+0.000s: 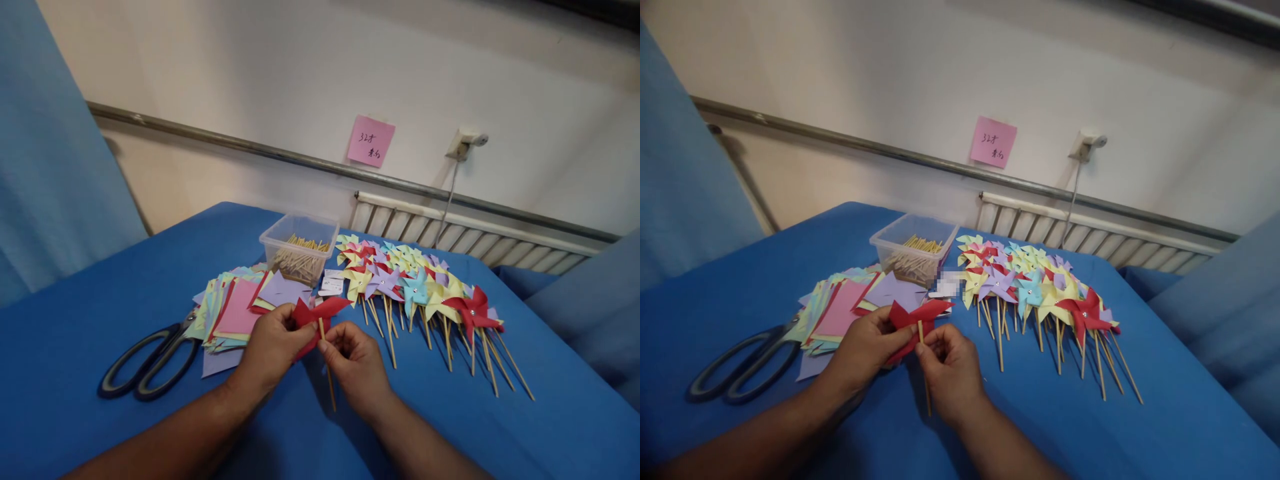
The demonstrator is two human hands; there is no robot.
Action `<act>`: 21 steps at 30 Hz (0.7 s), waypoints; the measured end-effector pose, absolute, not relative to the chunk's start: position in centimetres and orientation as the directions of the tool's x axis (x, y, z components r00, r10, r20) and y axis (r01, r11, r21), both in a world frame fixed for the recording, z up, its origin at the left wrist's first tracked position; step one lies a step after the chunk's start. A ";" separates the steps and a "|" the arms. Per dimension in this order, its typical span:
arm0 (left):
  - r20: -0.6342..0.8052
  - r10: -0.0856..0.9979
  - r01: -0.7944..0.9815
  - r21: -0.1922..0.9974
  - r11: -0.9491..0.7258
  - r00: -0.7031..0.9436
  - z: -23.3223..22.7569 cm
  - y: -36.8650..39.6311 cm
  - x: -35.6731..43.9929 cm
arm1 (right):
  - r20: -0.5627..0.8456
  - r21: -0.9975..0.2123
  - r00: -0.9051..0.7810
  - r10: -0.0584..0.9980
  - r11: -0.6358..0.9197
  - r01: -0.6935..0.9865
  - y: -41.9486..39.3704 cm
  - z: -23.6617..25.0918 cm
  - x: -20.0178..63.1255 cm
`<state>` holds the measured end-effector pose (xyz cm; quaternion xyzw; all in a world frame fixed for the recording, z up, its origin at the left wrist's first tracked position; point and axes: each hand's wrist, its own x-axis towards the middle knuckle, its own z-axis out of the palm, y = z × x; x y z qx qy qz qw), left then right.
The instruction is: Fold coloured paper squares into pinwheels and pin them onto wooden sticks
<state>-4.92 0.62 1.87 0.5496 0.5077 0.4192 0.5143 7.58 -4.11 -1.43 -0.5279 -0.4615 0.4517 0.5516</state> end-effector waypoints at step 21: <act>0.056 0.987 0.217 0.972 -0.087 0.148 1.9 0.4 -5.0 | 0.050 -0.997 0.164 0.985 0.041 0.059 -3.7 -1.9 7.9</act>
